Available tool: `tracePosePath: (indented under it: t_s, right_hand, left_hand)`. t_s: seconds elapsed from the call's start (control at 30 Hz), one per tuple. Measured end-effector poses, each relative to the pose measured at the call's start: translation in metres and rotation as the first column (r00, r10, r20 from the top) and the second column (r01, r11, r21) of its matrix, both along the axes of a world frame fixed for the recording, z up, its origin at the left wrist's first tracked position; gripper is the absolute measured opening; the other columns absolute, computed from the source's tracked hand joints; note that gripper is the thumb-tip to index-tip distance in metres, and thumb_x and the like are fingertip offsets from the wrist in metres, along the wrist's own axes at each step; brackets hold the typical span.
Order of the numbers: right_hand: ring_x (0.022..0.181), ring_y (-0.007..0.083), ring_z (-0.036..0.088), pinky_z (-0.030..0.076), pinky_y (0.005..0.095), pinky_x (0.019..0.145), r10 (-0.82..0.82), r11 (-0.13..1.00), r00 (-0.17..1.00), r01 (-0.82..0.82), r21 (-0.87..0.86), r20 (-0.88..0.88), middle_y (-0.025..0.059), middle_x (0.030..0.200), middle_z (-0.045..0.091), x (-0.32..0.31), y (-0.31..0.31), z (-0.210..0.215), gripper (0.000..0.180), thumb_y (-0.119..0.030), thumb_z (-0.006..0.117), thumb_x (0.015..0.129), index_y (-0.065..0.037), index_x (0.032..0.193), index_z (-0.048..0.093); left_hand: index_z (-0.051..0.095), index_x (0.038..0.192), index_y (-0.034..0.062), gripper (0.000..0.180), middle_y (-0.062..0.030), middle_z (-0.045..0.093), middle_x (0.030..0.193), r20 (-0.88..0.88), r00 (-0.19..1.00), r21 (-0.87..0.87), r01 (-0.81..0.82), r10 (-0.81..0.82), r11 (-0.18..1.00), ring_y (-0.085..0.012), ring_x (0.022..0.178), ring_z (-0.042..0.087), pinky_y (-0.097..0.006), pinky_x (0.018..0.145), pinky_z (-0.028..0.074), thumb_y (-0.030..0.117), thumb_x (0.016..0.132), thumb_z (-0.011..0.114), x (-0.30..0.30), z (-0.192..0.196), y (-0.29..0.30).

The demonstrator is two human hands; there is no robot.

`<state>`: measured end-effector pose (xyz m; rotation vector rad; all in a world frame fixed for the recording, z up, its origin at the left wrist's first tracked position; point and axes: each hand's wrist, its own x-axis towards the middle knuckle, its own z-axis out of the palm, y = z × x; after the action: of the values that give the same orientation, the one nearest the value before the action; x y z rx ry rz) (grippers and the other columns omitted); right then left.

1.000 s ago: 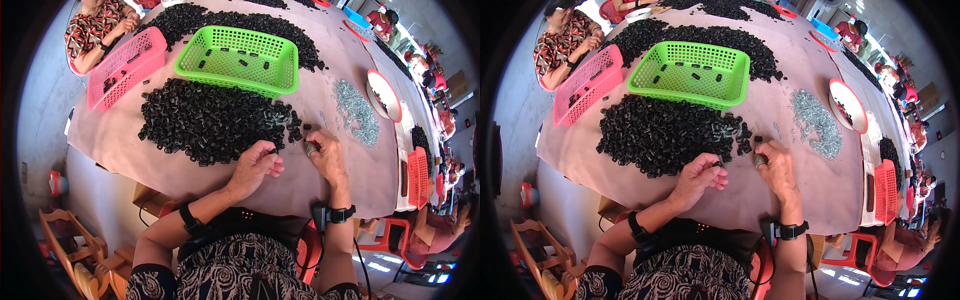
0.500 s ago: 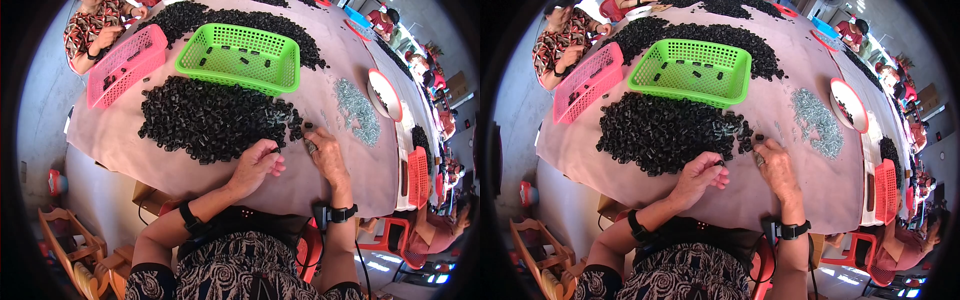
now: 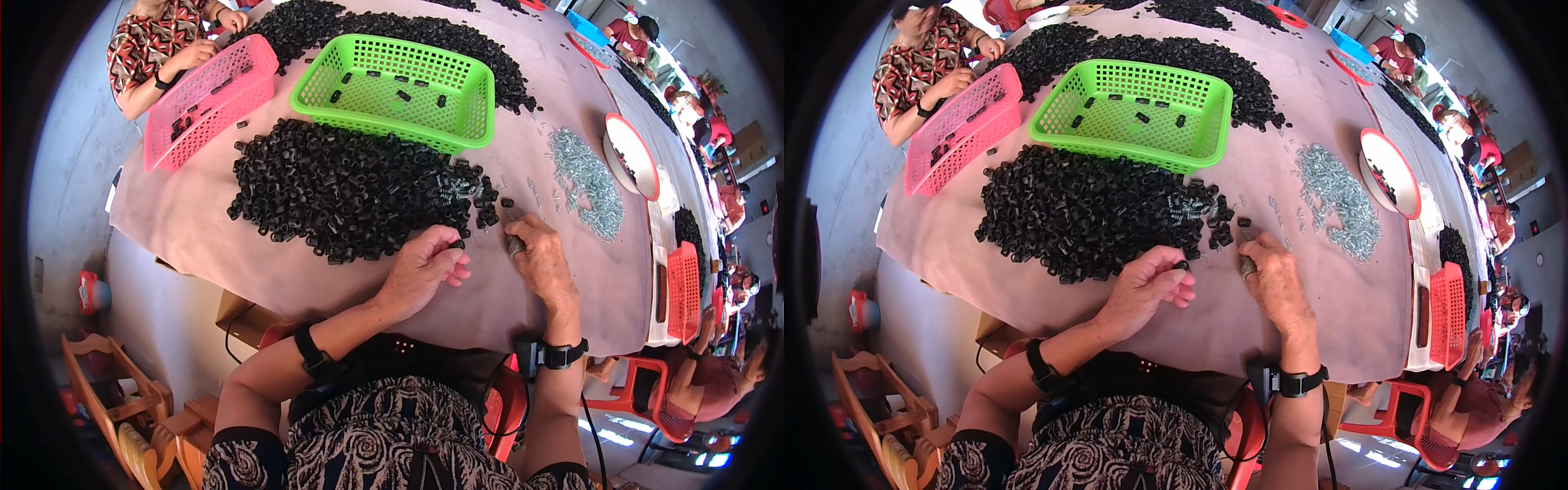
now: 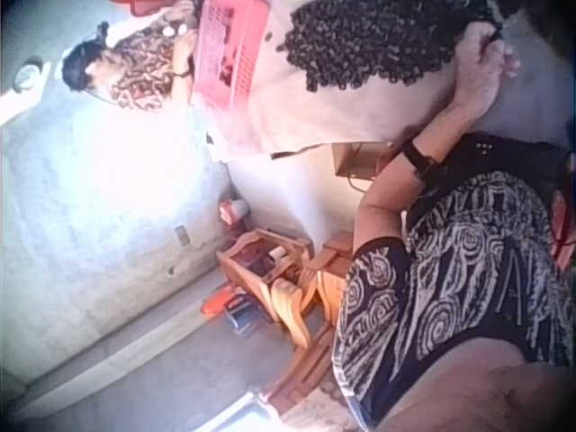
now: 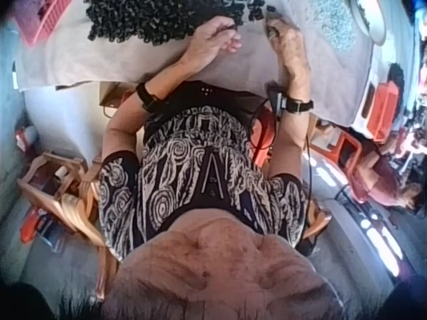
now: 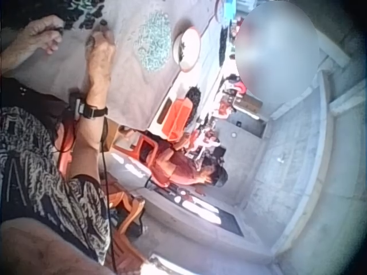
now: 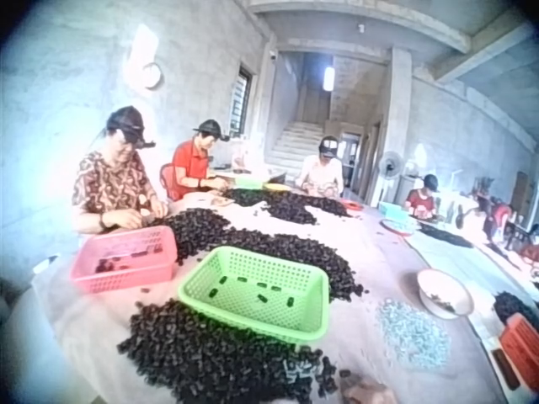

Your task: Sorting and inspecting small black plastic or rubber components on a table in a manufacturing setting.

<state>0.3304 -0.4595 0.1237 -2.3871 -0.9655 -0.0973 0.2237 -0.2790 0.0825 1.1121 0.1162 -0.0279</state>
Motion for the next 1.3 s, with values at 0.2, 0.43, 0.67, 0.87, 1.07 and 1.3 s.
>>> tracePosePath:
  t_s: [0.2,0.43,0.67,0.87,1.07,1.3]
  right_hand:
    - [0.077,0.0378,0.058,0.046,0.0418,0.068,-0.006,0.999,1.0,0.005,-0.047,-0.019,0.0175,0.083,0.056,-0.001,-0.001,0.002,0.024,0.011,0.057,0.064,0.002,0.086,0.061]
    - [0.071,0.0331,0.058,0.047,0.0359,0.064,-0.085,0.996,0.996,0.084,-0.016,-0.018,0.0161,0.081,0.056,-0.004,0.002,-0.001,0.025,0.012,0.054,0.064,0.001,0.086,0.06]
    - [0.074,0.0089,0.055,0.044,0.0217,0.068,0.145,0.851,0.877,0.125,0.509,-0.458,0.0013,0.082,0.057,-0.028,0.027,0.001,0.026,0.013,0.05,0.073,0.0,0.092,0.063]
    - [0.078,0.0092,0.056,0.045,0.0216,0.071,0.204,0.836,0.833,0.125,0.535,-0.514,0.0008,0.083,0.057,-0.035,0.038,-0.01,0.029,0.015,0.049,0.074,0.0,0.094,0.064]
    - [0.078,0.012,0.058,0.046,0.0231,0.071,0.202,0.874,0.881,0.035,0.485,-0.427,0.0043,0.084,0.058,-0.037,0.037,-0.011,0.035,0.018,0.047,0.071,0.001,0.096,0.063]
    - [0.078,0.0129,0.059,0.047,0.0237,0.071,0.186,0.89,0.906,0.009,0.457,-0.38,0.0051,0.083,0.058,-0.038,0.032,-0.01,0.037,0.019,0.048,0.069,0.0,0.096,0.064]
  left_hand:
    - [0.048,0.111,-0.0002,0.021,-0.0106,0.06,0.094,-0.007,1.0,0.029,0.029,-0.029,0.999,-0.0156,0.081,0.062,-0.028,0.07,0.053,0.011,0.094,0.048,0.0,0.001,0.0]
    - [0.048,0.112,-0.0004,0.021,-0.0107,0.059,0.094,-0.013,0.999,0.025,0.035,-0.034,0.999,-0.0154,0.08,0.062,-0.028,0.07,0.052,0.011,0.094,0.049,-0.001,0.001,0.001]
    - [0.049,0.109,-0.0001,0.018,-0.0093,0.059,0.092,0.003,1.0,0.032,0.014,-0.014,0.999,-0.0141,0.078,0.062,-0.026,0.067,0.052,0.009,0.093,0.048,-0.001,-0.001,-0.001]
    - [0.05,0.106,-0.0006,0.016,-0.008,0.059,0.09,0.04,0.999,0.037,-0.011,0.009,0.999,-0.0129,0.076,0.062,-0.025,0.064,0.052,0.006,0.093,0.046,0.0,-0.002,-0.002]
    - [0.051,0.106,-0.0004,0.015,-0.0078,0.06,0.088,0.046,0.999,0.055,-0.027,0.025,0.998,-0.0125,0.075,0.063,-0.025,0.064,0.052,0.005,0.092,0.045,-0.001,-0.004,-0.003]
    - [0.051,0.107,0.0008,0.017,-0.0065,0.06,0.088,0.05,0.999,0.131,-0.016,0.009,0.991,-0.0121,0.076,0.063,-0.025,0.065,0.052,0.005,0.092,0.045,-0.003,-0.004,-0.006]
